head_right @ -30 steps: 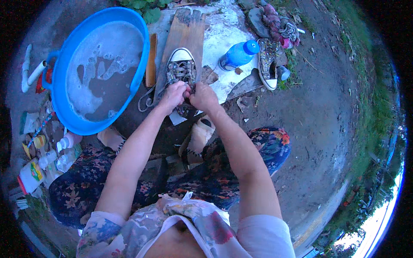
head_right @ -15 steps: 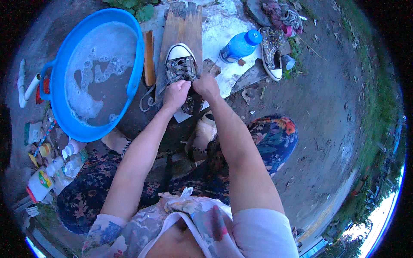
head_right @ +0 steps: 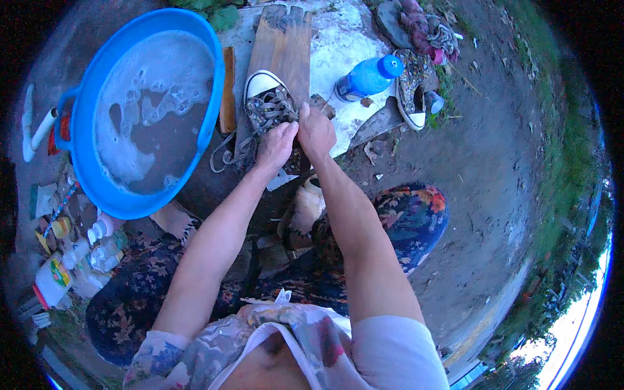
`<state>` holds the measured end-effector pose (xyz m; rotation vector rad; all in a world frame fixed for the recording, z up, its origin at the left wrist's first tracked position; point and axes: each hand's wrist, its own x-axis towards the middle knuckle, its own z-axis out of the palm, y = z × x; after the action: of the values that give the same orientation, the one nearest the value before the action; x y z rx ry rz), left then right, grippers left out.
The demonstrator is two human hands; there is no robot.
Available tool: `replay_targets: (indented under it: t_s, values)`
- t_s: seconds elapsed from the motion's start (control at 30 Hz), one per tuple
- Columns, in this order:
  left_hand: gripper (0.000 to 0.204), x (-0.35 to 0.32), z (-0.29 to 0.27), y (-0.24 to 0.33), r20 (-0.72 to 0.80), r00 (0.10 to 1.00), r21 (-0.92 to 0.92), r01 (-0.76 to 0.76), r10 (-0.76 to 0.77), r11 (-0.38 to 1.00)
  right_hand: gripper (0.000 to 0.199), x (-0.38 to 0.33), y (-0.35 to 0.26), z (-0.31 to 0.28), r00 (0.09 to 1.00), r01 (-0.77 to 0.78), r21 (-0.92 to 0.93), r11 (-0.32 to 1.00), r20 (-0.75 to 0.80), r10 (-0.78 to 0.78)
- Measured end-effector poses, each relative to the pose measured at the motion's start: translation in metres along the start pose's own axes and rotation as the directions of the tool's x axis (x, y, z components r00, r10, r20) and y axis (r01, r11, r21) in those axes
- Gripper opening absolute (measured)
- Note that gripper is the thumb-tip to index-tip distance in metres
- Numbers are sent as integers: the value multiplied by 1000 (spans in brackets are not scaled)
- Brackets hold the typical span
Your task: The person scrubs a shoe with a brush and rinses it in a blue basin of soapy water. They repeatedly scrub the shoe's surface and dip it into the basin to rinse off suds.
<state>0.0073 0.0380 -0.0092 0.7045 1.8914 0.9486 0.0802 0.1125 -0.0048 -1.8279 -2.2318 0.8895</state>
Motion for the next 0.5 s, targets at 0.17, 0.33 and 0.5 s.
replay_targets:
  t_s: [0.17,0.33,0.5]
  values:
    - [38,4,-5,-8,-60,993,167,-91,102,982,45,13,1,15,999,-21,-101,995,42,25]
    - [29,-25,-4,-19,9,882,117,-469,471,875,45,34,31,23,999,-36,-232,972,-20,33]
    - [30,-42,-16,-69,90,977,71,-199,193,977,50,25,26,9,979,95,48,994,-188,-85]
